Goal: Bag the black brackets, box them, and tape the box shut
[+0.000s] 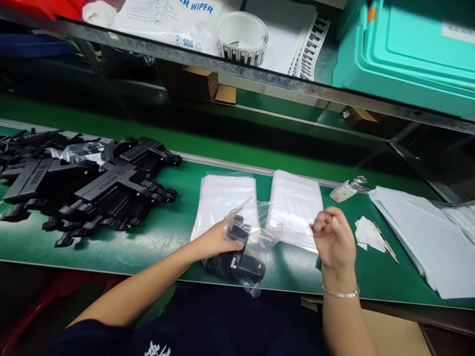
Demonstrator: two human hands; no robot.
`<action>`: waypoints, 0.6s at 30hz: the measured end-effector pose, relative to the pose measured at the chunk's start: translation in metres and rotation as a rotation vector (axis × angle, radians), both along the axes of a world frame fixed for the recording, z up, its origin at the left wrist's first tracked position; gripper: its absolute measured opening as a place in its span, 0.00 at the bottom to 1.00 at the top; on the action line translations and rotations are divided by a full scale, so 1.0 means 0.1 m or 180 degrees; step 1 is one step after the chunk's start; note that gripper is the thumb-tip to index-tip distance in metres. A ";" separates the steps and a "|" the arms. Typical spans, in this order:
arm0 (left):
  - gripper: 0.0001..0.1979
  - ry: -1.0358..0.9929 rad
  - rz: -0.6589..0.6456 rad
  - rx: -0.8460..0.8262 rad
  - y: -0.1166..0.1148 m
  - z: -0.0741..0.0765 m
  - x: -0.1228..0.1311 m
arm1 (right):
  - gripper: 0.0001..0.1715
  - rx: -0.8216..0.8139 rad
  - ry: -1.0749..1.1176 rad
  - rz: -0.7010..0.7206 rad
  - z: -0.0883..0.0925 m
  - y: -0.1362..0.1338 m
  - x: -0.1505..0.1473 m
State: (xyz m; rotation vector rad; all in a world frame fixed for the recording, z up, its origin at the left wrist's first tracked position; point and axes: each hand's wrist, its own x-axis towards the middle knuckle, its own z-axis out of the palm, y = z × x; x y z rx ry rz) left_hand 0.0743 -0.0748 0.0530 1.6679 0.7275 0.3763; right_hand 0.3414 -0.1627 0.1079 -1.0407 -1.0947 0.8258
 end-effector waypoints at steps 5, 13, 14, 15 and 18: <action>0.57 0.0419 -0.0323 0.0682 -0.07 0.11 0.22 | 0.35 0.0196 -0.3262 0.1351 0.12 -0.23 -0.58; 0.64 0.0170 -0.1176 0.1797 -0.40 -0.13 0.32 | 0.17 0.0352 -0.4262 0.1675 0.19 -0.40 -0.32; 0.63 0.0006 -0.1285 0.1997 -0.44 -0.13 0.38 | 0.15 0.0291 -0.4205 0.1679 0.20 -0.50 -0.24; 0.61 -0.0140 -0.1386 0.2148 -0.48 -0.11 0.46 | 0.13 0.0249 -0.4090 0.1584 0.21 -0.64 -0.16; 0.51 -0.0235 -0.1430 0.2280 -0.54 0.03 0.67 | 0.11 0.0248 -0.3496 0.0556 0.27 -1.25 0.17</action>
